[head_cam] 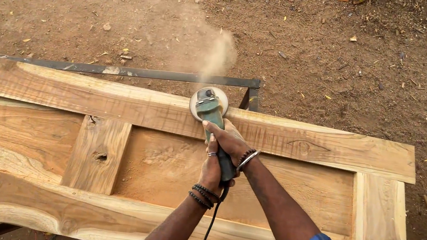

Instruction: Using an angle grinder equipped with a sanding disc to smooth the surfaces and edges of a large wooden frame.

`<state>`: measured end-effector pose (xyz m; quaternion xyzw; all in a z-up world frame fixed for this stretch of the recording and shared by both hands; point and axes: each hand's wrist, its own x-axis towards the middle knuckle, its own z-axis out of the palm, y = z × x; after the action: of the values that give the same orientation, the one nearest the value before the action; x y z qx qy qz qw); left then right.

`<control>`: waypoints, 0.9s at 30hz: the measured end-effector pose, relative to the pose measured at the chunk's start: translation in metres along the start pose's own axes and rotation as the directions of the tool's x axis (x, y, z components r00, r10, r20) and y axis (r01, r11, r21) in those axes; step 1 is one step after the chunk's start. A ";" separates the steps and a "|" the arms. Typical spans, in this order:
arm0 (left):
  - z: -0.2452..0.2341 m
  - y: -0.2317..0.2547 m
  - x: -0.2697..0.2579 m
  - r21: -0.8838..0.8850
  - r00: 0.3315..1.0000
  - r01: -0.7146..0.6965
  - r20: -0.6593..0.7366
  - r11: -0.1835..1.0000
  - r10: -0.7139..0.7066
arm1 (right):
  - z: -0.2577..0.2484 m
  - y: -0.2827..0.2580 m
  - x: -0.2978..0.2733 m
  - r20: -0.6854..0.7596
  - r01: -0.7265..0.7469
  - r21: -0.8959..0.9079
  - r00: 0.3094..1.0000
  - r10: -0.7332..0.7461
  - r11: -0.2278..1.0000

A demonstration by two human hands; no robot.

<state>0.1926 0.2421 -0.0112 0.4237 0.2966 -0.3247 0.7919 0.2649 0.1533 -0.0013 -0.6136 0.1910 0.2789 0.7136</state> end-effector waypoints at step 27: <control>0.231 -0.206 0.027 0.421 0.937 0.147 0.230 0.895 -0.262 | -0.314 0.084 -0.165 -0.390 -0.014 0.303 0.911 0.137 0.953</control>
<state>0.0964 -0.0527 -0.0220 0.4911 0.1522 -0.5171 0.6843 0.1062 -0.1746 -0.0197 -0.5375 0.3981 0.1416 0.7297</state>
